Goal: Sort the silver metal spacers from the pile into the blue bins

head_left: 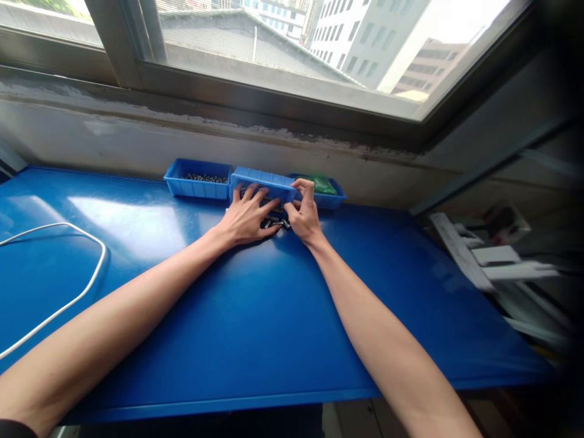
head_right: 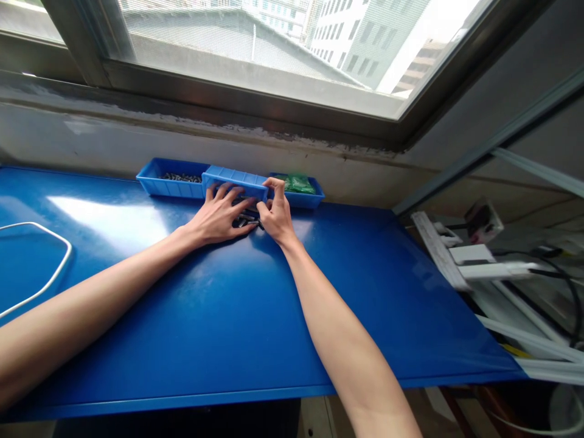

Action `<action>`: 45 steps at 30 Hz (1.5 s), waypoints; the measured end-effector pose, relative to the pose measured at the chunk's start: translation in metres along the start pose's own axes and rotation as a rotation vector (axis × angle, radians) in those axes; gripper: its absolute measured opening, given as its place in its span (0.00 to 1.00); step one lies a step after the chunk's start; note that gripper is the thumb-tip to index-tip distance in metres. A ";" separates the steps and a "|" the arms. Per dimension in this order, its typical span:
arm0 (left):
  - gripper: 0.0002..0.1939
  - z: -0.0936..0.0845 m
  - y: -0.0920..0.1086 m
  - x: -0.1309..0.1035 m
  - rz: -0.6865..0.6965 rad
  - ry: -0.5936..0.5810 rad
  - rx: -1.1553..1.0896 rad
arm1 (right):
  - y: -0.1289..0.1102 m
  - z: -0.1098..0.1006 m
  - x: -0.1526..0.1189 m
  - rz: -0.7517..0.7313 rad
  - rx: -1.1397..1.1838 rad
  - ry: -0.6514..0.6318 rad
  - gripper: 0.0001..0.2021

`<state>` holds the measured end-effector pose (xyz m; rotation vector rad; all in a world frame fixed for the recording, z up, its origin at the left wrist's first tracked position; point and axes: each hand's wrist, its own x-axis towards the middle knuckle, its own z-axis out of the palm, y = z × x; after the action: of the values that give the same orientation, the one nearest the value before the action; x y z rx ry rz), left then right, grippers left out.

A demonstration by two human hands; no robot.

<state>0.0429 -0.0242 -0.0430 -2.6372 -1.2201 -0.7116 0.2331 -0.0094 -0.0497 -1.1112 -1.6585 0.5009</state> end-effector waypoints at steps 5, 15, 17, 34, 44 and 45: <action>0.36 0.000 0.000 0.000 -0.038 0.009 -0.004 | 0.005 0.001 -0.001 -0.021 -0.077 0.032 0.23; 0.37 -0.005 0.004 0.000 -0.097 -0.060 0.016 | 0.006 -0.003 -0.001 0.002 -0.256 0.010 0.23; 0.38 -0.004 0.004 -0.001 -0.108 -0.067 0.020 | 0.004 -0.005 -0.002 -0.007 -0.316 -0.007 0.22; 0.33 -0.016 0.011 -0.007 -0.083 -0.136 -0.027 | -0.011 -0.012 -0.008 -0.163 -0.451 -0.037 0.18; 0.26 -0.017 0.012 -0.006 -0.037 -0.092 -0.073 | -0.009 -0.013 -0.010 -0.244 -0.364 0.015 0.16; 0.26 -0.018 0.012 -0.005 -0.040 -0.089 -0.070 | -0.011 -0.013 -0.008 -0.235 -0.352 0.029 0.16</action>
<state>0.0425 -0.0412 -0.0291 -2.7356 -1.2970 -0.6612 0.2411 -0.0239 -0.0405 -1.1452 -1.8678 0.0404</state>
